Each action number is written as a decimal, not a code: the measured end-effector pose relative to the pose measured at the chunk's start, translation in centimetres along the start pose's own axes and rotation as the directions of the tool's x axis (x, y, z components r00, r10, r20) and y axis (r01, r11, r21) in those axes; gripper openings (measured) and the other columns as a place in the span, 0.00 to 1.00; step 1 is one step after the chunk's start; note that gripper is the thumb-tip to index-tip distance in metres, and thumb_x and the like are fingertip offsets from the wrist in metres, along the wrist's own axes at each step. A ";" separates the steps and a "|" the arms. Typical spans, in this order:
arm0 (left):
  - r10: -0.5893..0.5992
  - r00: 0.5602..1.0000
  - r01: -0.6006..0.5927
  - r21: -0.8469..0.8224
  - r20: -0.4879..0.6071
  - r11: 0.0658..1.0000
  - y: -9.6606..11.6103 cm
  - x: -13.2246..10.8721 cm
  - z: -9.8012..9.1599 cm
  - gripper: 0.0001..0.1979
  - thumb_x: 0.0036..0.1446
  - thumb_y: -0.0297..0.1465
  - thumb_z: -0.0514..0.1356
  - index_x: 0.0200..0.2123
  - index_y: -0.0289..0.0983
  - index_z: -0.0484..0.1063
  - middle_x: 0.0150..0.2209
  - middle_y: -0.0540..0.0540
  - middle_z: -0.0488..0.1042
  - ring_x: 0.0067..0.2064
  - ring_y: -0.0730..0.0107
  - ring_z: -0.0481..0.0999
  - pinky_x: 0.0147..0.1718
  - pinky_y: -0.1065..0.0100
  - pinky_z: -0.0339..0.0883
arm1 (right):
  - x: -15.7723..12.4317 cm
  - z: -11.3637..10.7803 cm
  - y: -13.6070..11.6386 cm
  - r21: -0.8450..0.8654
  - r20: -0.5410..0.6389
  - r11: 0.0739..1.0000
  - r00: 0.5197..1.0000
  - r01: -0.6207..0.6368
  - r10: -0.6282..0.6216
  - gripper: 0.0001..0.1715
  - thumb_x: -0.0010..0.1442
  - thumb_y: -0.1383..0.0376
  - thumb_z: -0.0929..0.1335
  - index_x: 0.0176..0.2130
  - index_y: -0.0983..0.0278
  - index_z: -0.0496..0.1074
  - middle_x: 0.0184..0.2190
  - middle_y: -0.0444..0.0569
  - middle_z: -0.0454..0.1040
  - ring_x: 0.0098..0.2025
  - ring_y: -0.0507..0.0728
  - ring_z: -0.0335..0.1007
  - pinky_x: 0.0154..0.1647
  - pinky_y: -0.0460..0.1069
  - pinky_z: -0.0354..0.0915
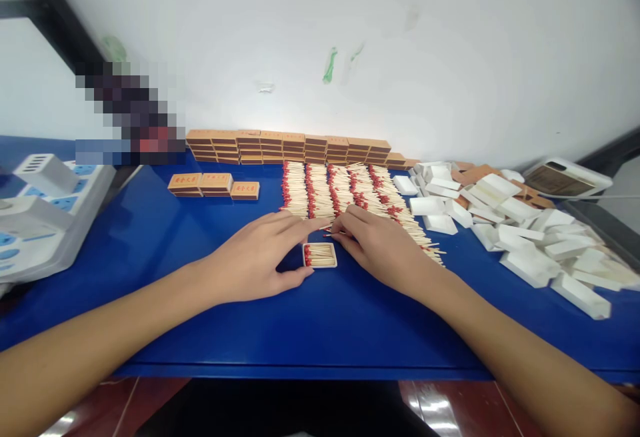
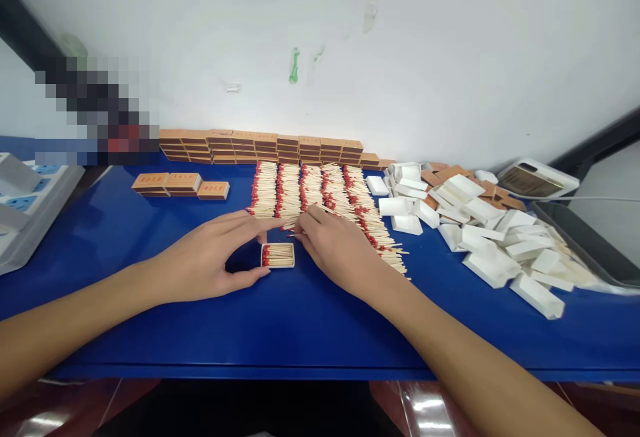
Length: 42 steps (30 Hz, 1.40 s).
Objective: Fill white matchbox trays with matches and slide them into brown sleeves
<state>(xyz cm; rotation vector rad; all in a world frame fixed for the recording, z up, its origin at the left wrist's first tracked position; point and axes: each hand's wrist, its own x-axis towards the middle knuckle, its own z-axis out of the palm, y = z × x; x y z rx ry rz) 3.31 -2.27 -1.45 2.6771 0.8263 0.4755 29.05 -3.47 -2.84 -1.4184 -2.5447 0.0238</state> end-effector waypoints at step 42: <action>-0.046 0.999 0.046 0.023 -0.001 0.999 -0.1 -0.1 -0.1 0.34 0.67 0.34 0.65 0.73 0.40 0.61 0.57 0.41 0.78 0.59 0.54 0.78 0.66 0.50 0.68 | -0.2 -0.7 1.2 0.185 -0.030 0.981 0.998 -0.049 0.056 0.05 0.70 0.67 0.69 0.38 0.62 0.73 0.33 0.46 0.74 0.33 0.55 0.69 0.33 0.49 0.58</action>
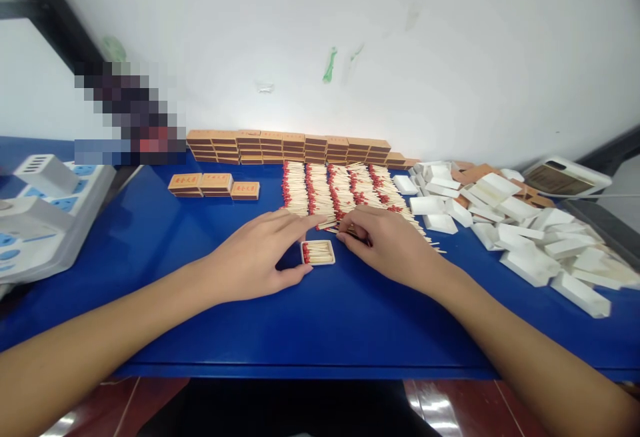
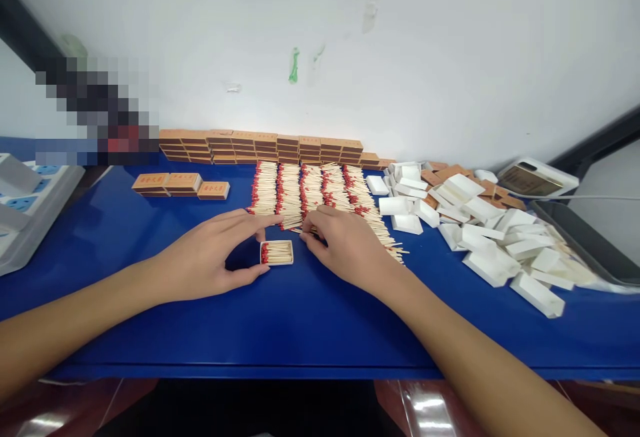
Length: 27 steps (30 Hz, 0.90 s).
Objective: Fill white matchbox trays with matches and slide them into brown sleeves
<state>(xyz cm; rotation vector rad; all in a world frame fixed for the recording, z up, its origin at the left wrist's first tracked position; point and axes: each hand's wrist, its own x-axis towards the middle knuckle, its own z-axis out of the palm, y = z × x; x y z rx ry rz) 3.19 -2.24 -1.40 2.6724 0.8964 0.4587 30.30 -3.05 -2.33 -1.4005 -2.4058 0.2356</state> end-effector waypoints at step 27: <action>0.018 0.999 -0.019 -0.042 -0.027 0.999 -0.3 0.1 0.3 0.33 0.67 0.35 0.66 0.72 0.43 0.62 0.51 0.43 0.79 0.55 0.56 0.78 0.57 0.56 0.74 | -0.7 1.0 -2.5 -0.112 -0.046 0.974 0.978 0.196 -0.202 0.08 0.76 0.66 0.64 0.44 0.63 0.73 0.38 0.50 0.79 0.35 0.57 0.76 0.33 0.51 0.61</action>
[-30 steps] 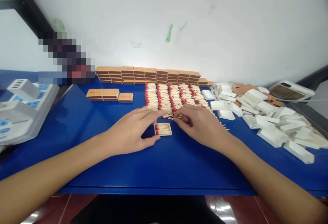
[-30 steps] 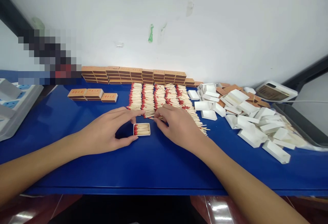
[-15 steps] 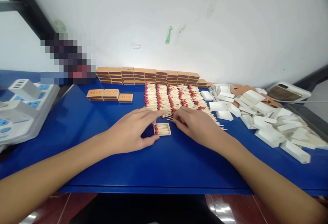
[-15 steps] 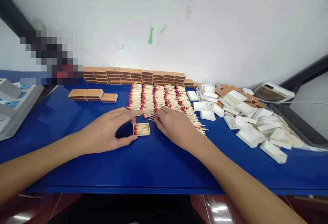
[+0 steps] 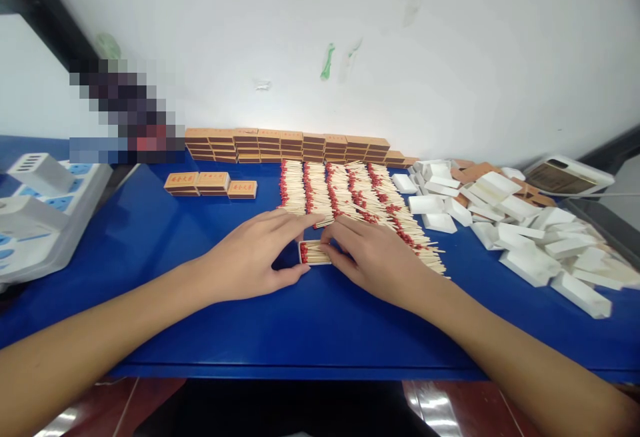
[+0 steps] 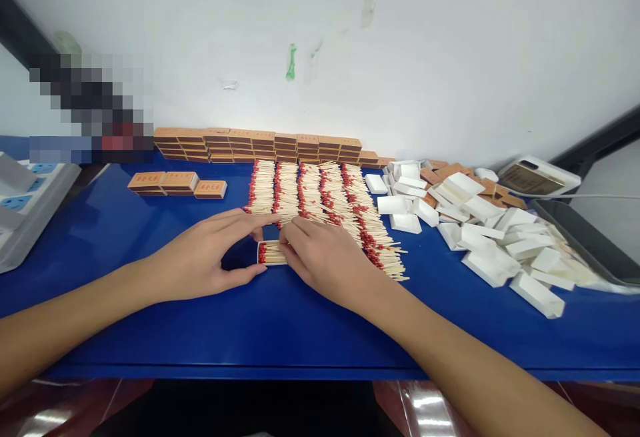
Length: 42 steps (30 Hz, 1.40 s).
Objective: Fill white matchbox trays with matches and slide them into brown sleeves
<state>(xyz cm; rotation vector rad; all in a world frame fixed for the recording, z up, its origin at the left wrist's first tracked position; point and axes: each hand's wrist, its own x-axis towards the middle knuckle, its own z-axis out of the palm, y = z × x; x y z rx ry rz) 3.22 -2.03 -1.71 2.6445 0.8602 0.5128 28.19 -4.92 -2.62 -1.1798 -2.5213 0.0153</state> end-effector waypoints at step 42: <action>0.014 1.000 -0.014 0.004 -0.018 1.000 0.0 -0.1 0.0 0.33 0.67 0.35 0.65 0.72 0.39 0.62 0.52 0.42 0.78 0.56 0.56 0.78 0.61 0.55 0.71 | 0.2 -0.4 0.2 0.030 -0.090 1.000 0.996 0.008 -0.005 0.08 0.76 0.66 0.65 0.42 0.63 0.72 0.38 0.51 0.77 0.38 0.58 0.74 0.37 0.51 0.64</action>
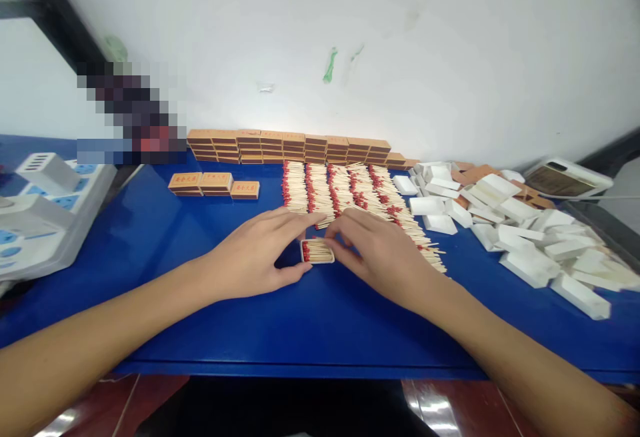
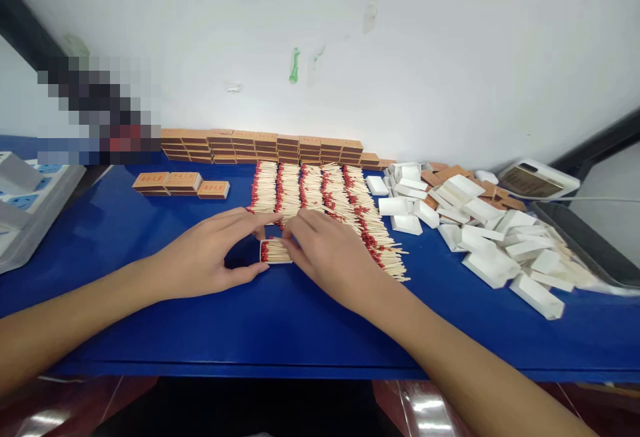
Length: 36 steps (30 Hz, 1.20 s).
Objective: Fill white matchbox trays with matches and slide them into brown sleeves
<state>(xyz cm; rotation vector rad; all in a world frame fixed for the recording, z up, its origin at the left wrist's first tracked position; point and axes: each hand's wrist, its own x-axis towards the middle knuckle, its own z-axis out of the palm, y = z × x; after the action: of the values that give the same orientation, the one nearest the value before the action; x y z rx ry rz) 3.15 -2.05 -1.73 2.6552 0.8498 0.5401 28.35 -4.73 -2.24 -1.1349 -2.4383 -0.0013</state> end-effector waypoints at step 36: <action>-0.015 1.000 0.015 0.031 0.004 0.999 -0.6 -0.1 0.0 0.33 0.68 0.36 0.65 0.72 0.41 0.61 0.54 0.42 0.78 0.56 0.55 0.77 0.57 0.55 0.73 | -0.3 -2.4 2.7 0.095 0.282 0.980 0.949 -0.173 0.140 0.06 0.72 0.66 0.68 0.39 0.61 0.73 0.34 0.47 0.75 0.33 0.55 0.69 0.34 0.48 0.58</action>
<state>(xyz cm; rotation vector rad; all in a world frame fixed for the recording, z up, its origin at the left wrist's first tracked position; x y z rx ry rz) 2.77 -1.62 -1.94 2.6742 0.8831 0.5219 31.43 -3.60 -0.65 -1.3480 -2.5348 0.3692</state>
